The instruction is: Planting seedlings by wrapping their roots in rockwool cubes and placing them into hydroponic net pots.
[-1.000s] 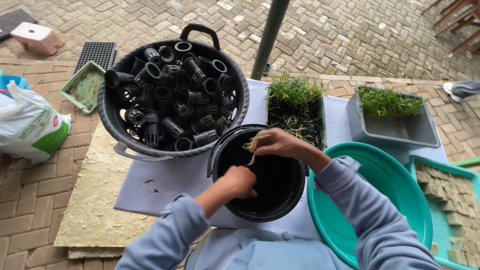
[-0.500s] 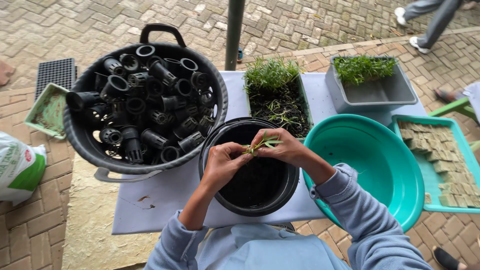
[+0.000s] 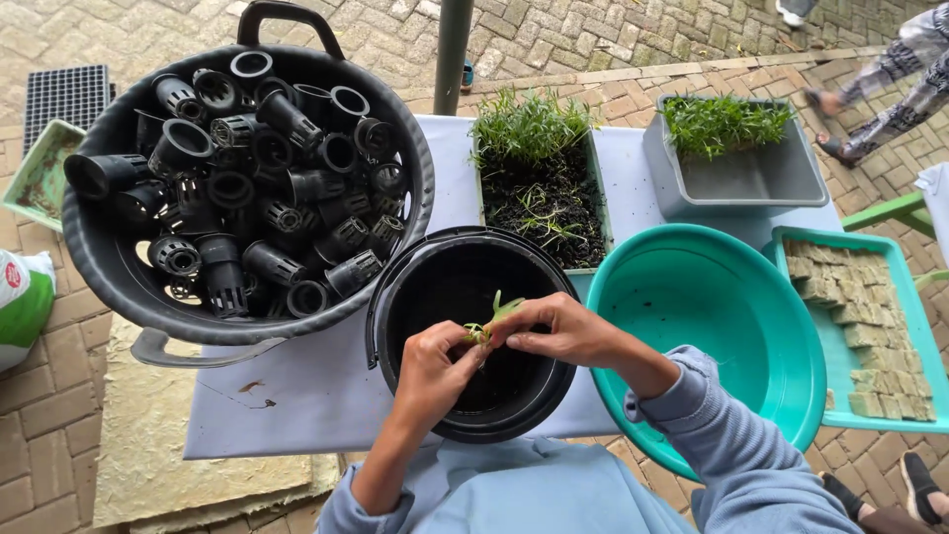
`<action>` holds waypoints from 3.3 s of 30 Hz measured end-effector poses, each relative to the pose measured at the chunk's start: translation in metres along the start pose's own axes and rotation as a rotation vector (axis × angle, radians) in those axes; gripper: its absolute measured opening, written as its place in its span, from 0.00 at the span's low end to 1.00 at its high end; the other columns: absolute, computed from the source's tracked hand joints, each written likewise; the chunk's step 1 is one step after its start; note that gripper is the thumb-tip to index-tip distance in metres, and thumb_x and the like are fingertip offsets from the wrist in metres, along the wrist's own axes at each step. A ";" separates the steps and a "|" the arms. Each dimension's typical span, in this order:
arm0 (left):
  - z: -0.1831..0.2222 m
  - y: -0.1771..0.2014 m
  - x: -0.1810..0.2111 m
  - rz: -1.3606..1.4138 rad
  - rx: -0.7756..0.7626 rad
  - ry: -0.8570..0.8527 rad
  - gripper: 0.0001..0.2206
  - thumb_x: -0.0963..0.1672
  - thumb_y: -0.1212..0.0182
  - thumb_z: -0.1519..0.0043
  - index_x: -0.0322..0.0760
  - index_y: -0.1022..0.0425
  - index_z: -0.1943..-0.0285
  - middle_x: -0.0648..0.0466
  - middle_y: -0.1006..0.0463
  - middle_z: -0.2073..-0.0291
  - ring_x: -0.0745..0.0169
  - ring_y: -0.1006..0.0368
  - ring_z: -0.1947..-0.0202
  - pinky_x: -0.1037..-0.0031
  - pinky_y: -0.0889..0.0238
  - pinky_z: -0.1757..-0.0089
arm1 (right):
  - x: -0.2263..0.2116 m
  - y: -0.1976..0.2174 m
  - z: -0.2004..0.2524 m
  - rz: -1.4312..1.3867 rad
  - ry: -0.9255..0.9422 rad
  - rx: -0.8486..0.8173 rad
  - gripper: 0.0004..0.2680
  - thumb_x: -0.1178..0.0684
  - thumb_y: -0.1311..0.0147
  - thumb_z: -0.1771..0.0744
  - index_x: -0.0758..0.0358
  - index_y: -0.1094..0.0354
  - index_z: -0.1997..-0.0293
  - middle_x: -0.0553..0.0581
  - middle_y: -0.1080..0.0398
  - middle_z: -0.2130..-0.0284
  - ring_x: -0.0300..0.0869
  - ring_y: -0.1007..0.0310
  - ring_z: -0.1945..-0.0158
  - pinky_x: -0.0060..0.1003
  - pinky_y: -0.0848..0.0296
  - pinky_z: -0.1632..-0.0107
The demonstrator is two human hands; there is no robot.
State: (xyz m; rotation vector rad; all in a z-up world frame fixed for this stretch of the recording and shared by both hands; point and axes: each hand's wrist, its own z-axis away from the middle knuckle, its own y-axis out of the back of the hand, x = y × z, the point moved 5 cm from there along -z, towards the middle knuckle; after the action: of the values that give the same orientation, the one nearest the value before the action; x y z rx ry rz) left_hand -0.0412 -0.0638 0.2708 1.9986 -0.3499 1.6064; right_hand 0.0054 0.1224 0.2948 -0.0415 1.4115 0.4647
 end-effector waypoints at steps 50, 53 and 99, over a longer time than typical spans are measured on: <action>-0.001 0.014 0.004 0.067 0.219 0.137 0.02 0.39 0.31 0.44 0.32 0.19 0.67 0.57 0.18 0.70 0.72 0.28 0.75 0.79 0.37 0.72 | 0.051 0.200 -0.042 -0.243 0.160 0.489 0.05 0.59 0.39 0.33 0.66 0.24 0.55 0.56 0.22 0.63 0.39 0.22 0.59 0.32 0.24 0.56; 0.004 0.017 0.006 0.133 0.294 0.161 0.03 0.39 0.32 0.42 0.31 0.20 0.66 0.57 0.22 0.70 0.75 0.31 0.76 0.81 0.38 0.72 | -0.019 0.120 -0.051 -0.025 0.251 0.081 0.05 0.59 0.37 0.35 0.67 0.23 0.59 0.56 0.22 0.63 0.40 0.21 0.59 0.34 0.23 0.56; 0.014 0.012 -0.016 0.436 0.215 0.035 0.08 0.40 0.28 0.42 0.29 0.15 0.57 0.55 0.15 0.68 0.77 0.24 0.67 0.83 0.28 0.64 | -0.012 -0.002 -0.056 0.062 0.245 0.038 0.04 0.58 0.30 0.38 0.66 0.20 0.67 0.50 0.27 0.72 0.33 0.28 0.67 0.28 0.31 0.65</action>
State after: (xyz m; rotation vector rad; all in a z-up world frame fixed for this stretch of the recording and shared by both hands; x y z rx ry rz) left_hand -0.0401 -0.0835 0.2561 2.1547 -0.6612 2.0144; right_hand -0.0474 0.1004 0.2963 -0.0246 1.6654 0.4959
